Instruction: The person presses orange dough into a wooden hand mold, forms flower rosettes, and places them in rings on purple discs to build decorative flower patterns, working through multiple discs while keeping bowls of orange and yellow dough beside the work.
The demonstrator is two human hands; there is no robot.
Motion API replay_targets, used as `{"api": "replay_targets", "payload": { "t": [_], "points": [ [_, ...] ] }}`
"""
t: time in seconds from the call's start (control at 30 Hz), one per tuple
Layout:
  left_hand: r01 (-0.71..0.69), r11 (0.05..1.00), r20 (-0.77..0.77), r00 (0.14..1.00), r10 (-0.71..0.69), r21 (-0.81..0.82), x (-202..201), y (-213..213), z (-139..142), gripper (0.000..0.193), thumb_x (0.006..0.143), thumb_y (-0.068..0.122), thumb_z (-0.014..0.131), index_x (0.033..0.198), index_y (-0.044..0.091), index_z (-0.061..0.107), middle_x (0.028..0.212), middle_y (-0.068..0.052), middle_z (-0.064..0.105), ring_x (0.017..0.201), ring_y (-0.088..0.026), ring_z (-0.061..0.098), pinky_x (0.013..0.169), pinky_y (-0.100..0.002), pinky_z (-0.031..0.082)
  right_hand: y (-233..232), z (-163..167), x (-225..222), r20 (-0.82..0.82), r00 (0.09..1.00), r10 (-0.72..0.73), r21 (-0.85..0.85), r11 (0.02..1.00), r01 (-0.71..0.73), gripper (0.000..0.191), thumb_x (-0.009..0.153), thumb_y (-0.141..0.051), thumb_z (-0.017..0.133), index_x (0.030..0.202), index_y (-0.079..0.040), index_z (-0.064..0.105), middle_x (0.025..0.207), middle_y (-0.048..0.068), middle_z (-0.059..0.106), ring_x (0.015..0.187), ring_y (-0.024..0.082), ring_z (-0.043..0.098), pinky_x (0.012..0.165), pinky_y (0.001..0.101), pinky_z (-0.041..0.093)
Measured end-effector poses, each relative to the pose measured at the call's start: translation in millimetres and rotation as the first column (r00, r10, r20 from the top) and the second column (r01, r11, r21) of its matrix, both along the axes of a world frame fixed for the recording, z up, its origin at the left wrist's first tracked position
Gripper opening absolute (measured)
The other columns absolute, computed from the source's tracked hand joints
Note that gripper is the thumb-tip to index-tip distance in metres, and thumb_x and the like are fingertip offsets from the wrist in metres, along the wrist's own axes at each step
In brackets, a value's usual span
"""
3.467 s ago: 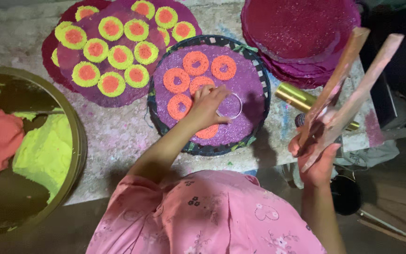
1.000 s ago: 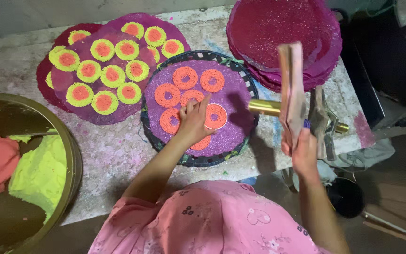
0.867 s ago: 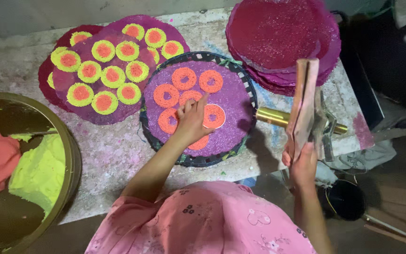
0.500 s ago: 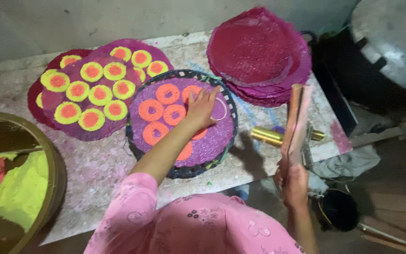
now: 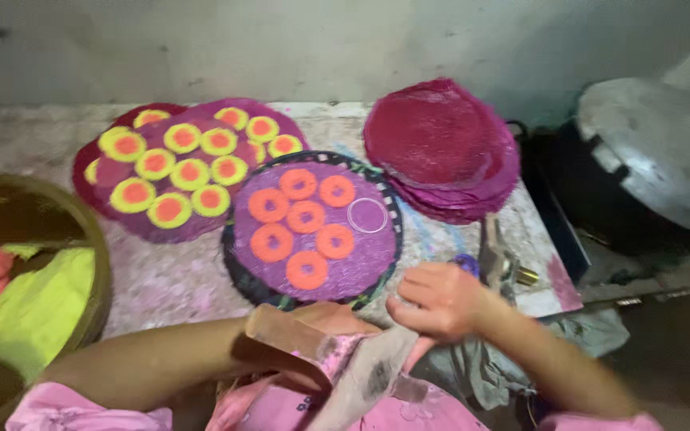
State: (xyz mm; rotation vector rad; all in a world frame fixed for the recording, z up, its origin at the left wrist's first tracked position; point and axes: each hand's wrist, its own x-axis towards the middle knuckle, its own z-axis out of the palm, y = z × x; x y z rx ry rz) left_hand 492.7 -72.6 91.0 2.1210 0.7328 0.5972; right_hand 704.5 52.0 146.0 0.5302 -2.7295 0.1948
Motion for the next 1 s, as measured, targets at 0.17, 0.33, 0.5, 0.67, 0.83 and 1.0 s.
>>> {"api": "replay_targets", "payload": {
  "t": [0.17, 0.33, 0.5, 0.67, 0.83, 1.0],
  "points": [
    [-0.293, 0.956, -0.425, 0.869, 0.253, -0.031, -61.9, -78.0, 32.3, 0.033, 0.083, 0.036, 0.066, 0.113, 0.022, 0.065, 0.079, -0.014, 0.069, 0.077, -0.036, 0.071, 0.066, -0.049, 0.054, -30.0, 7.1, -67.4, 0.418, 0.879, 0.229, -0.442, 0.897, -0.023, 0.056, 0.096, -0.059, 0.063, 0.091, -0.004, 0.059, 0.074, 0.01, 0.054, 0.07, 0.036, 0.06, 0.063, 0.045, 0.042],
    [-0.4, 0.916, -0.326, 0.869, 0.372, -0.02, -140.7, -170.5, 31.1, 0.031, 0.088, 0.03, 0.062, 0.115, 0.015, 0.063, 0.089, -0.013, 0.071, 0.084, -0.037, 0.07, 0.072, -0.05, 0.053, -90.0, -12.3, -129.4, 0.496, 0.741, 0.453, -0.686, 0.727, 0.014, 0.051, 0.107, -0.052, 0.057, 0.087, -0.005, 0.054, 0.073, 0.011, 0.05, 0.069, 0.035, 0.06, 0.064, 0.0444, 0.043],
    [-0.809, 0.518, -0.129, 0.566, 0.814, -0.277, -299.3, -247.8, -5.6, 0.038, 0.077, 0.026, 0.078, 0.111, 0.008, 0.073, 0.101, -0.012, 0.08, 0.092, -0.028, 0.077, 0.08, -0.042, 0.062, -106.3, -2.1, -174.0, 0.392, 0.863, 0.319, -0.657, 0.753, 0.02, 0.046, 0.105, -0.049, 0.061, 0.105, -0.003, 0.067, 0.078, 0.011, 0.063, 0.075, 0.033, 0.069, 0.065, 0.0425, 0.05],
    [-0.305, 0.771, 0.488, 0.63, 0.604, -0.559, -391.3, -307.3, -65.4, 0.048, 0.088, 0.02, 0.067, 0.13, -0.003, 0.063, 0.142, -0.017, 0.061, 0.13, -0.026, 0.058, 0.106, -0.041, 0.048, -113.0, 9.1, -257.7, -0.162, 0.986, 0.042, 0.317, 0.948, 0.012, 0.035, 0.079, -0.029, 0.073, 0.109, -0.01, 0.072, 0.074, 0.002, 0.057, 0.066, 0.02, 0.062, 0.056, 0.0373, 0.046],
    [0.24, 0.563, 0.604, 0.46, 0.652, -0.791, -352.2, -291.0, -144.9, 0.046, 0.096, 0.015, 0.058, 0.139, -0.002, 0.057, 0.129, -0.015, 0.06, 0.12, -0.026, 0.059, 0.103, -0.042, 0.049, -139.5, 33.4, -336.0, -0.313, 0.942, 0.12, 0.539, 0.84, 0.072, 0.026, 0.093, -0.019, 0.073, 0.118, -0.013, 0.074, 0.084, 0.0, 0.058, 0.075, 0.017, 0.061, 0.064, 0.0315, 0.049],
    [-0.537, 0.452, 0.27, 0.385, 0.882, -0.712, -338.5, -281.5, -148.5, 0.035, 0.091, 0.009, 0.067, 0.125, 0.002, 0.062, 0.106, -0.01, 0.067, 0.1, -0.023, 0.065, 0.086, -0.04, 0.053, -188.7, 31.8, -358.7, -0.21, 0.913, -0.35, -0.254, 0.921, 0.295, 0.043, 0.086, 0.001, 0.064, 0.127, -0.009, 0.066, 0.126, 0.011, 0.062, 0.116, 0.022, 0.063, 0.094, 0.0341, 0.055]
  ]
}}
